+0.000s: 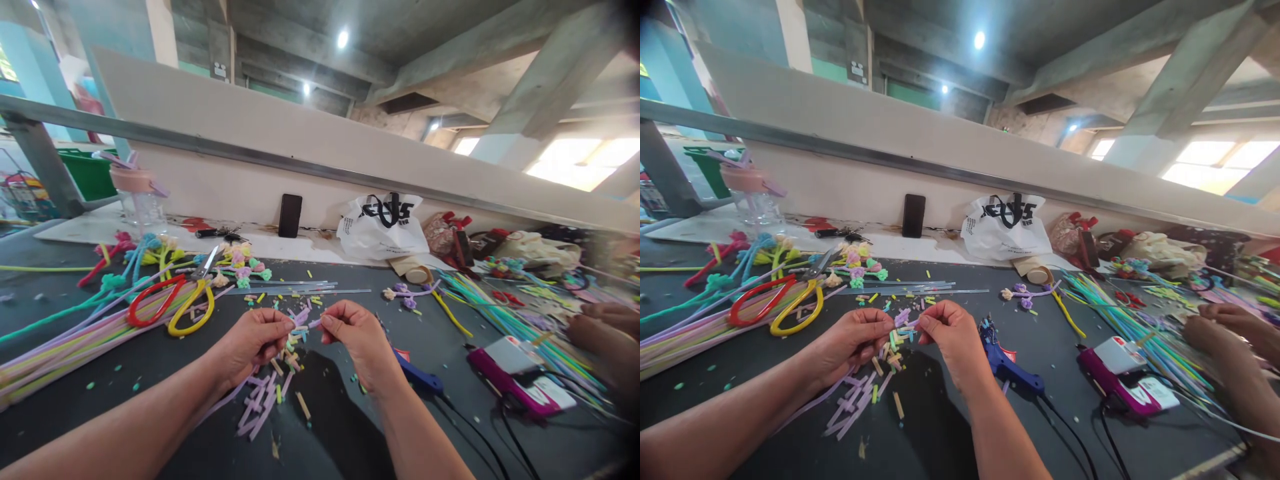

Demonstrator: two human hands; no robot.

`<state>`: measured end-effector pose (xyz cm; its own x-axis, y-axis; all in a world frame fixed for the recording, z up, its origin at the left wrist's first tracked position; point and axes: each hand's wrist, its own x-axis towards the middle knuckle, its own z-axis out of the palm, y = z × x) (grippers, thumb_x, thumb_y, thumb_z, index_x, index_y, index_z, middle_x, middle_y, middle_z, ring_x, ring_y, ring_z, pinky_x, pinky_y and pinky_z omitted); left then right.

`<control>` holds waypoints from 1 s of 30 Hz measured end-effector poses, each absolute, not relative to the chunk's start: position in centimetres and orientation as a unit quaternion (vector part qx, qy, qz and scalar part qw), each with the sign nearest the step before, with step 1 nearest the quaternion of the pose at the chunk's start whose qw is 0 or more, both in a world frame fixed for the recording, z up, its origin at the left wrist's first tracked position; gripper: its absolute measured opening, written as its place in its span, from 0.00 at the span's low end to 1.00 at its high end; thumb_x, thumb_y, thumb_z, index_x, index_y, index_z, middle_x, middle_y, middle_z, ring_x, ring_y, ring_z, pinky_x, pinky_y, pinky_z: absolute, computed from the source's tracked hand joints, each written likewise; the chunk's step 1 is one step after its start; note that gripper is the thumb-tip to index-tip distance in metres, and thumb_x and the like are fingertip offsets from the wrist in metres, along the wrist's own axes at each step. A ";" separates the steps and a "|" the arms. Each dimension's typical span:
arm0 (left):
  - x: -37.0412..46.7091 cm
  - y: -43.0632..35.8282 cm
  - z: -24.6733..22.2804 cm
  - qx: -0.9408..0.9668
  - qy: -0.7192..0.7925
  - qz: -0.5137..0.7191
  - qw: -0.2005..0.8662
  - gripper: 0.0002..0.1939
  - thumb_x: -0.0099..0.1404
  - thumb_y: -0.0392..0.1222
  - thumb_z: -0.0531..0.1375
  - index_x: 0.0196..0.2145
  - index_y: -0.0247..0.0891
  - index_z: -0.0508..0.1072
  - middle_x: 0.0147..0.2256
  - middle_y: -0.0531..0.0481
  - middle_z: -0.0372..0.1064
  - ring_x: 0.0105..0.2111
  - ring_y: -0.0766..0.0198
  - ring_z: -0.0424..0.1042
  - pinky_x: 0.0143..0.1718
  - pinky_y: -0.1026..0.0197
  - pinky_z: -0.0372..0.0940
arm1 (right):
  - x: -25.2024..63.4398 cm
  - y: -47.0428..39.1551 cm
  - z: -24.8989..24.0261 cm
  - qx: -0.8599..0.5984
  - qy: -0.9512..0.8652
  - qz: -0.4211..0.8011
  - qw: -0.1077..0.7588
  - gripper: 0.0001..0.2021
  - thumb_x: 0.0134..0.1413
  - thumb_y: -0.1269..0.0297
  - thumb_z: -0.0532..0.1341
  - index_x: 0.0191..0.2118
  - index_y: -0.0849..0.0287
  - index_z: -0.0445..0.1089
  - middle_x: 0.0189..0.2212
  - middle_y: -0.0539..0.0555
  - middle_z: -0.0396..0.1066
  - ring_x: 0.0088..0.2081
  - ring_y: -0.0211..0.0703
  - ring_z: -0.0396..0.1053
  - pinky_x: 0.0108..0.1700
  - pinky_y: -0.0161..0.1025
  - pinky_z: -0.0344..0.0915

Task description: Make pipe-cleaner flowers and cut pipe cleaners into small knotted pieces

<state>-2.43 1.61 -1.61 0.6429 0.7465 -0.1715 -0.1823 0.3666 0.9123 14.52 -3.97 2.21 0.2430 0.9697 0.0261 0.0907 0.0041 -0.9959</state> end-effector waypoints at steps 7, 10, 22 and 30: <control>-2.2 1.4 -1.4 0.489 0.310 0.295 0.760 0.11 0.53 0.44 0.61 0.25 0.34 0.65 0.16 0.57 0.61 0.11 0.79 0.50 0.11 0.72 0.37 | 14.0 -3.7 1.7 -0.628 -0.526 0.287 0.496 0.05 0.39 0.65 0.62 0.22 0.61 0.67 0.16 0.45 0.62 0.21 0.34 0.57 0.25 0.32 0.53; -2.2 1.4 -1.5 0.500 0.312 0.293 0.753 0.11 0.53 0.45 0.60 0.25 0.34 0.65 0.16 0.57 0.61 0.11 0.79 0.50 0.12 0.72 0.37 | 14.1 -3.8 1.7 -0.632 -0.554 0.247 0.482 0.04 0.40 0.65 0.62 0.22 0.60 0.68 0.18 0.46 0.63 0.23 0.35 0.58 0.27 0.32 0.54; -2.2 1.1 -1.5 0.520 0.315 0.286 0.741 0.12 0.53 0.46 0.61 0.26 0.34 0.66 0.15 0.57 0.61 0.11 0.79 0.49 0.13 0.71 0.37 | 14.5 -3.6 1.4 -0.621 -0.620 0.157 0.453 0.04 0.42 0.67 0.61 0.22 0.59 0.68 0.23 0.48 0.67 0.28 0.38 0.63 0.33 0.34 0.58; -2.0 1.3 -1.6 0.541 0.316 0.288 0.724 0.11 0.53 0.45 0.61 0.26 0.34 0.66 0.15 0.58 0.59 0.12 0.79 0.48 0.14 0.71 0.38 | 14.8 -3.5 1.1 -0.609 -0.644 0.138 0.443 0.04 0.43 0.68 0.61 0.21 0.58 0.67 0.26 0.50 0.70 0.30 0.39 0.66 0.35 0.35 0.60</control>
<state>-1.97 1.28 -1.63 0.6343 0.7591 -0.1465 -0.0742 0.2484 0.9658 14.82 -3.54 1.07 0.1335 0.9060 0.4017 0.6616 0.2203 -0.7167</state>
